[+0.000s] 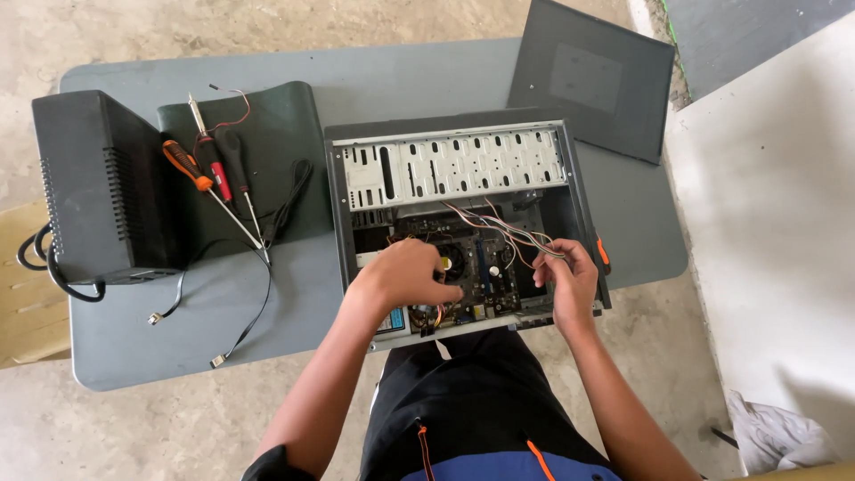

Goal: The person is performing cable management and component adjustment inside a desktop computer case, using a screwdriver to secure parts and manually organizing internal wiring.

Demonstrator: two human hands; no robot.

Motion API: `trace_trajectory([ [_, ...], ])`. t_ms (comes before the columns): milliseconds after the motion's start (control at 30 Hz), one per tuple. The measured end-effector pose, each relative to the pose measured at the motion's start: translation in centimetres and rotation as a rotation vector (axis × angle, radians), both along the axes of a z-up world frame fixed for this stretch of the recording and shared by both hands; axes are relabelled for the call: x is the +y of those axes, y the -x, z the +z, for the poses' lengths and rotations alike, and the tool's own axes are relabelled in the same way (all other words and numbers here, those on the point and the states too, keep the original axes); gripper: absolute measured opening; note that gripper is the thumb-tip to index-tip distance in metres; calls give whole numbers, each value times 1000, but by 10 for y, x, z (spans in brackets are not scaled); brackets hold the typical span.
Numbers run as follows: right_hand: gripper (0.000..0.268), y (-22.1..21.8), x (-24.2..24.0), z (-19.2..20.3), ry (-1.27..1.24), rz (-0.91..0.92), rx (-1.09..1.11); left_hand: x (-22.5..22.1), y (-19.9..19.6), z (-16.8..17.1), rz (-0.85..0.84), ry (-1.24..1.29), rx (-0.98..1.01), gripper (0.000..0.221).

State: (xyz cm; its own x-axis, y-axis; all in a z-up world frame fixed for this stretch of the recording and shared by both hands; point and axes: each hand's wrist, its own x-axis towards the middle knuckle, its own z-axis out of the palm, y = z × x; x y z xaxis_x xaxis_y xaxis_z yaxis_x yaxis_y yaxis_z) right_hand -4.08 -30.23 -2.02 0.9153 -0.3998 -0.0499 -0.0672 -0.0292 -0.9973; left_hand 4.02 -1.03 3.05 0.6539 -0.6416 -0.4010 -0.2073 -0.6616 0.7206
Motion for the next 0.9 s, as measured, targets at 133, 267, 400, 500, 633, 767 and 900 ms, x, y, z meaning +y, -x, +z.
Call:
trace_trajectory([
  [133,9,1,-6,-8,-44,10,-22,-37,-17,-78,-37,-2,-111,59],
  [267,16,3,-8,-12,71,111,-36,-62,-23,-92,139,16,-466,25],
  [400,20,3,-9,-11,142,251,-39,-58,-13,-40,51,62,-732,97],
  [500,25,4,-10,-11,68,276,-37,-54,-1,-48,47,132,-532,74],
  [633,41,-2,-14,-13,-28,193,20,-53,-6,-64,46,178,-526,30],
  [767,31,-17,-7,-7,9,96,334,-55,-2,-70,-10,155,-491,17],
  [900,38,-38,-9,-19,285,295,741,-39,16,-47,-47,276,-434,21],
])
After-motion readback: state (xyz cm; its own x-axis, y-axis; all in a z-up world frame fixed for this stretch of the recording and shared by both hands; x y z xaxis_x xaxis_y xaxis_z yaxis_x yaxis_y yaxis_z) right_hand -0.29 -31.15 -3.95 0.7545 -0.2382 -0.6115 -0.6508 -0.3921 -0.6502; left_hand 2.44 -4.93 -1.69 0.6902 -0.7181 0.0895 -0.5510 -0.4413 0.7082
